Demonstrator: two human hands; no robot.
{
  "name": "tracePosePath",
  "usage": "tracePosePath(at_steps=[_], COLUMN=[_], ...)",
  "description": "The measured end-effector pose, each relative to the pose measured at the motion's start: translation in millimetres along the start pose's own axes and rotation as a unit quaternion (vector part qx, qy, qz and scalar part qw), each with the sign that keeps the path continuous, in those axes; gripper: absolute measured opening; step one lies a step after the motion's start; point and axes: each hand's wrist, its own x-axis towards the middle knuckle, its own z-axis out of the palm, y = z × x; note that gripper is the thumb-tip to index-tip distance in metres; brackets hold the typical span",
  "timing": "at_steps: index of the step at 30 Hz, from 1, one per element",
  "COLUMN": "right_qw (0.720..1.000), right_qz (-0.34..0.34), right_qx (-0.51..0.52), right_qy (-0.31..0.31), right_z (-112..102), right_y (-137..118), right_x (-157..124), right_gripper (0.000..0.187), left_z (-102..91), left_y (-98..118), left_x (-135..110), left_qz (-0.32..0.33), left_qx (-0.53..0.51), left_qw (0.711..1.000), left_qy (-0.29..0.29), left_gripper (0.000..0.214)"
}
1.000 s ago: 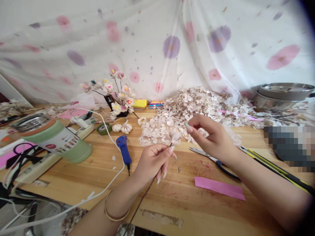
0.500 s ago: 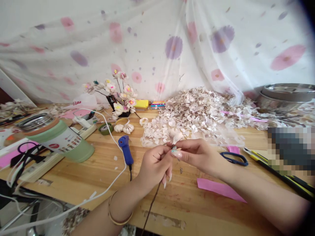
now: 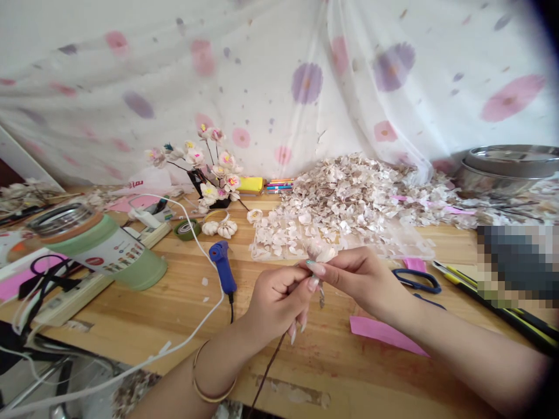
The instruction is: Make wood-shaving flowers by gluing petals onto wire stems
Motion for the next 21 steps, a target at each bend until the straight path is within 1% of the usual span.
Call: tracePosePath(at_steps=[5,9,13,16,18,21], right_qw=[1.000,1.000,0.998,0.995,0.993,0.994], right_qz=[-0.013,-0.018,-0.060,-0.095,-0.110,-0.107], right_qx=[-0.002,-0.002,-0.003,-0.031,-0.042,-0.032], right_qy=[-0.011,-0.006,-0.009,-0.013,-0.004,0.013], right_z=[-0.2,0.3,0.9,1.4,1.7,2.4], right_y=[-2.4,-2.5,-3.7,-3.9,-2.6,0.1], right_x=[-0.5,-0.7,-4.3,-6.7,-6.6,-4.3], right_gripper=[0.037,0.035,0.033,0.030,0.027,0.025], left_z=[0.2,-1.4,-3.2,-3.4,-2.9,-1.2], left_y=[1.6,-1.0,-4.1,-2.0,-0.3,-1.3], left_x=[1.5,1.1,-2.9,-5.5,-6.2,-5.7], left_qz=[-0.006,-0.002,0.007,-0.006,-0.011,-0.004], left_qx=[-0.036,-0.058,-0.083,-0.092,-0.093,-0.077], left_qw=[0.999,0.998,0.996,0.994,0.994,0.996], left_qy=[0.006,-0.013,-0.045,-0.061,-0.057,-0.041], left_gripper=[0.036,0.033,0.030,0.029,0.029,0.032])
